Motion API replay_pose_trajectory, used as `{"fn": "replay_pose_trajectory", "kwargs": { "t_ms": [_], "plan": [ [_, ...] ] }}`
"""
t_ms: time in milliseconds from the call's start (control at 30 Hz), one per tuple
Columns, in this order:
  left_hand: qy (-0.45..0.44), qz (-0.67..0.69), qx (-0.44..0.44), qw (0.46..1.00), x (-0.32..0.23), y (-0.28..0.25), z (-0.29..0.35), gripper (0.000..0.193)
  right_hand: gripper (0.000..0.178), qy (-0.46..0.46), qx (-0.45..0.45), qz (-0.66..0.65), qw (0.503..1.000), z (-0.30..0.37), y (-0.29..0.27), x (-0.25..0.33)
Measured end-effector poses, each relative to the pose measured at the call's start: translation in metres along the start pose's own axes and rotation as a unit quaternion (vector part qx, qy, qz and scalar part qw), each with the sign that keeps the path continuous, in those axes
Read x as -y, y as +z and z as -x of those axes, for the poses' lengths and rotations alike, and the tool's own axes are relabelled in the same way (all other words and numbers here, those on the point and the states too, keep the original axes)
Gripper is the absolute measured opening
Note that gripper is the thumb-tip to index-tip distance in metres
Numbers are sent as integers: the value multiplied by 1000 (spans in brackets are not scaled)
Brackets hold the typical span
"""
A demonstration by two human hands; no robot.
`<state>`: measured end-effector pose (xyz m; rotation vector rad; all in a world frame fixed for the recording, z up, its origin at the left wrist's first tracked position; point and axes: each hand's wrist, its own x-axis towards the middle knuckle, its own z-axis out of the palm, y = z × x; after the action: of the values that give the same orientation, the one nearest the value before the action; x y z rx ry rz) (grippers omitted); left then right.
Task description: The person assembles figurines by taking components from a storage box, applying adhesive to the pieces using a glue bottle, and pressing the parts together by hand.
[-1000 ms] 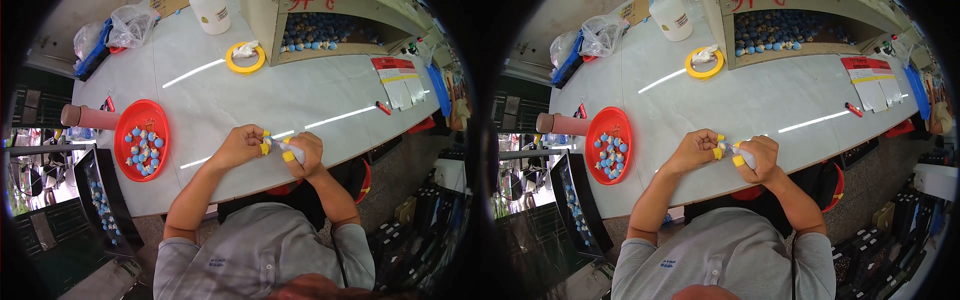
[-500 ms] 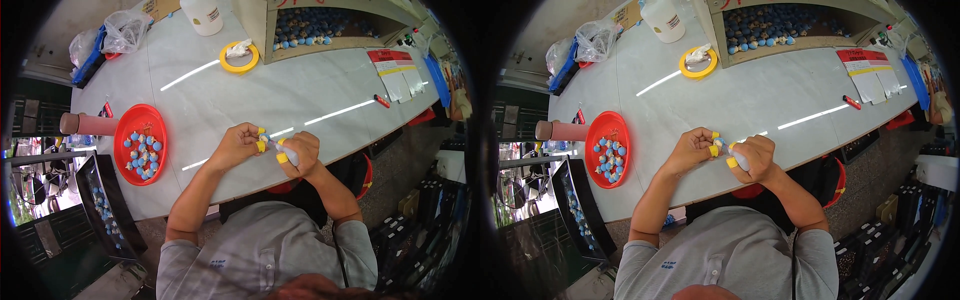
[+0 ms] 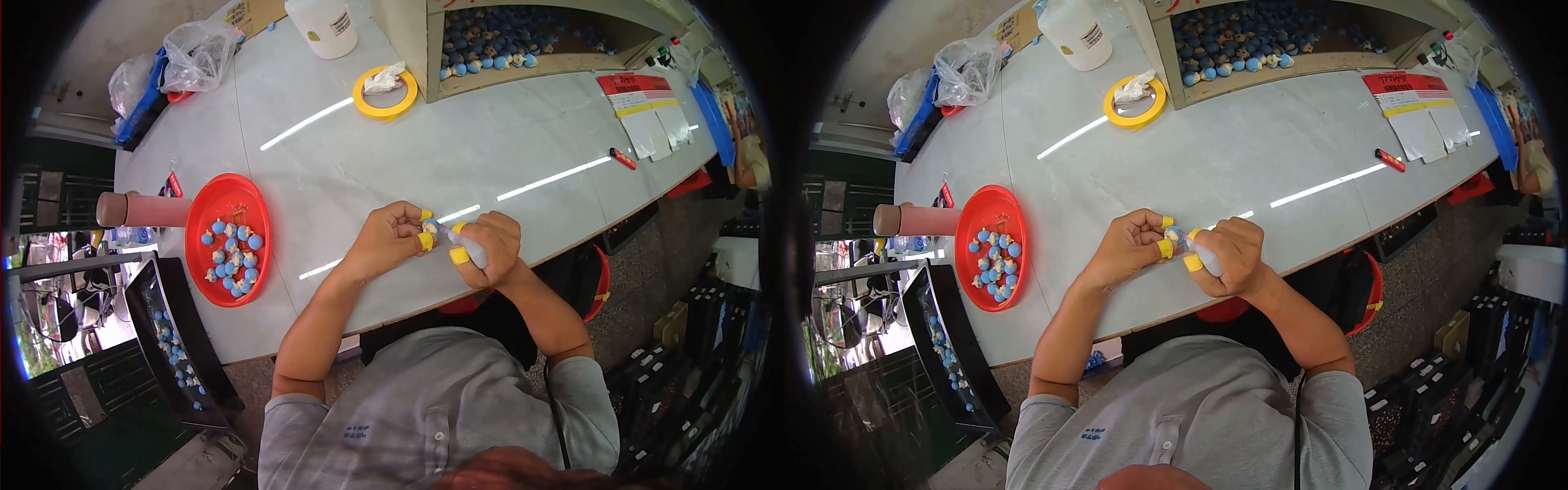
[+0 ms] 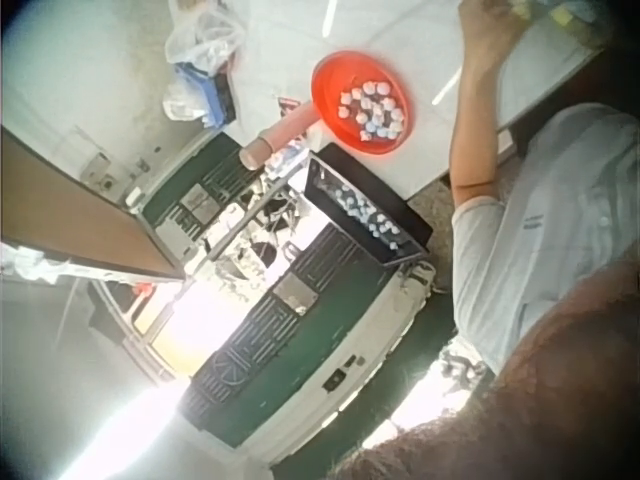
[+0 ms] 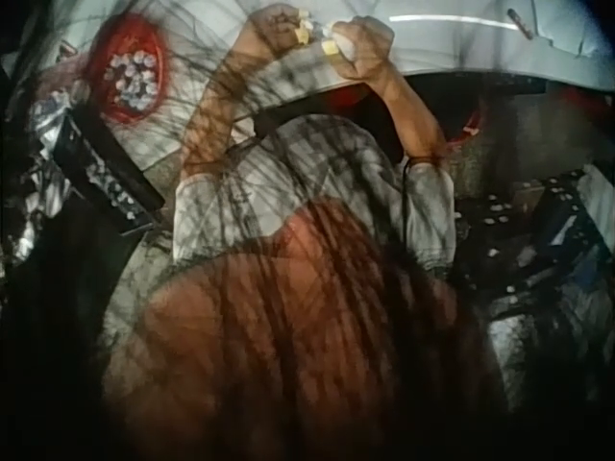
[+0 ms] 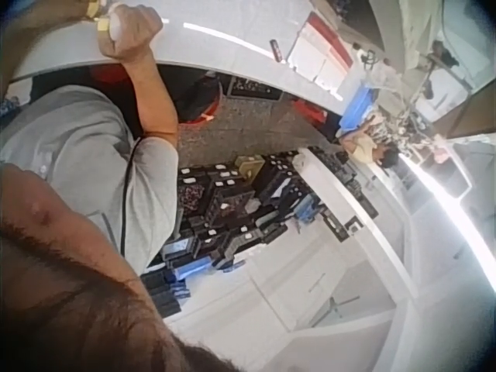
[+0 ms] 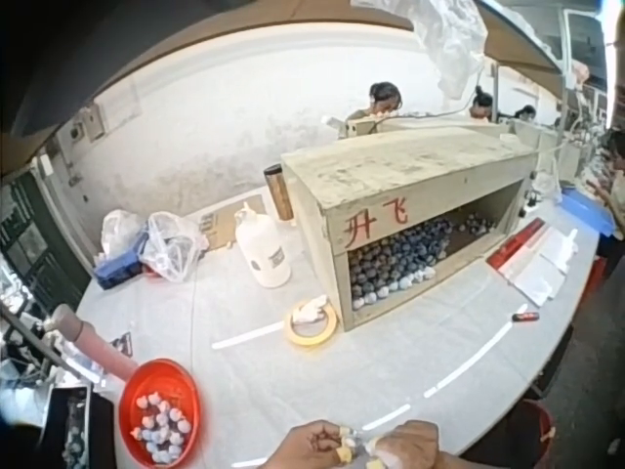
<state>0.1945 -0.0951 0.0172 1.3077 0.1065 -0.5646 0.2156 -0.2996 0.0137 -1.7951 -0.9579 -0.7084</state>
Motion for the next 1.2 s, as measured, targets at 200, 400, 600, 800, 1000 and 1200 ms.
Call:
{"fn": "replay_pose_trajectory", "kwargs": {
  "t_ms": [200, 400, 600, 800, 1000, 1200],
  "plan": [
    [2, -2, -7, 1000, 0, -1, 0, 30, 16, -1, 2, 6, 1000, 3, -1, -1],
    [5, 27, 1, 1000, -4, -4, 1, 30, 22, 10, 2, -35, 999, 3, -6, -2],
    [-13, 56, -6, 998, -8, -6, 0, 27, 17, 77, -47, -90, 992, 9, -6, -8],
    [-5, 57, -6, 998, -8, -3, 0, 28, 16, 53, -29, -66, 996, 5, -3, -4],
    [5, 50, 6, 999, -5, -2, 1, 29, 16, 49, -23, -59, 997, 4, 2, -3],
    [9, 36, 7, 999, -3, -4, 1, 30, 16, 33, -16, -70, 997, 5, 2, -5]
  ]
}}
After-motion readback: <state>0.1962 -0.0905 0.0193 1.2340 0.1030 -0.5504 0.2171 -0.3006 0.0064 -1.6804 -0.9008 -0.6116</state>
